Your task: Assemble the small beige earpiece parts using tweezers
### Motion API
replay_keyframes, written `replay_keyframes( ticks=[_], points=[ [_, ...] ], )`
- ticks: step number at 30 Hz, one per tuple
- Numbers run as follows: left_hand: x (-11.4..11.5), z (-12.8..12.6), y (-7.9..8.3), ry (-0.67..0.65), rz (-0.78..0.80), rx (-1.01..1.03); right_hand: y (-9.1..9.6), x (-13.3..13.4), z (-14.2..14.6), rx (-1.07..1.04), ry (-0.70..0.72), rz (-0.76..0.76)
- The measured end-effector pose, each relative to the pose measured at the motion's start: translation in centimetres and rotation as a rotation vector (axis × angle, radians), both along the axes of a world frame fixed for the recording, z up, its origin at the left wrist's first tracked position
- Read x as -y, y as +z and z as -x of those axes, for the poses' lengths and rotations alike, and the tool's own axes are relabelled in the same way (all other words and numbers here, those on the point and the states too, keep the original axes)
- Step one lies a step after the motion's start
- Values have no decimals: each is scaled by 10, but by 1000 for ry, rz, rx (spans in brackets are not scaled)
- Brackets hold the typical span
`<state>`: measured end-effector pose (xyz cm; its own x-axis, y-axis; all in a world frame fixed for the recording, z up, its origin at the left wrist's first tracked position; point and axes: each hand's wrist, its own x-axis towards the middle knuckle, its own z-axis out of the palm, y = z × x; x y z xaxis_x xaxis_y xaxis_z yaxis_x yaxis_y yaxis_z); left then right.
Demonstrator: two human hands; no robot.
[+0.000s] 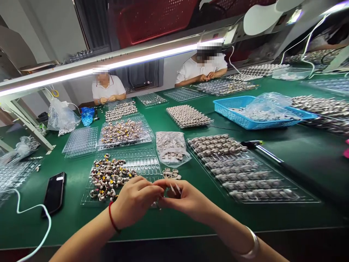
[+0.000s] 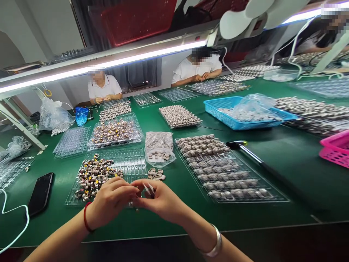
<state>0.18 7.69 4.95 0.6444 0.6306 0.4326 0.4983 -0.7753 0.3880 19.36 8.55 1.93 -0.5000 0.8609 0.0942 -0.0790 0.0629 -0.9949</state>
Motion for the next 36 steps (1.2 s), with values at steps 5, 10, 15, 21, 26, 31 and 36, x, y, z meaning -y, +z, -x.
replay_keyframes(
  ticks=[5, 10, 15, 21, 26, 31, 36],
  points=[
    [22, 5, -25, 338, 334, 509, -12, 18, 2, -182, -92, 268],
    [41, 0, -46, 274, 901, 776, -21, 36, 12, -428, -176, 491],
    [48, -9, -54, 276, 1082, 1031, -24, 48, 21, -505, -236, 528],
    [53, -9, -50, 279, 1016, 1023, -32, 55, 15, -425, -198, 431],
    [56, -8, -44, 293, 804, 863, -26, 59, 6, -160, -231, 42],
    [58, -9, -41, 328, 741, 743, -26, 61, 6, -148, -281, -70],
    [57, -11, -34, 319, 718, 643, -45, 66, 15, -321, -315, 98]
  ],
)
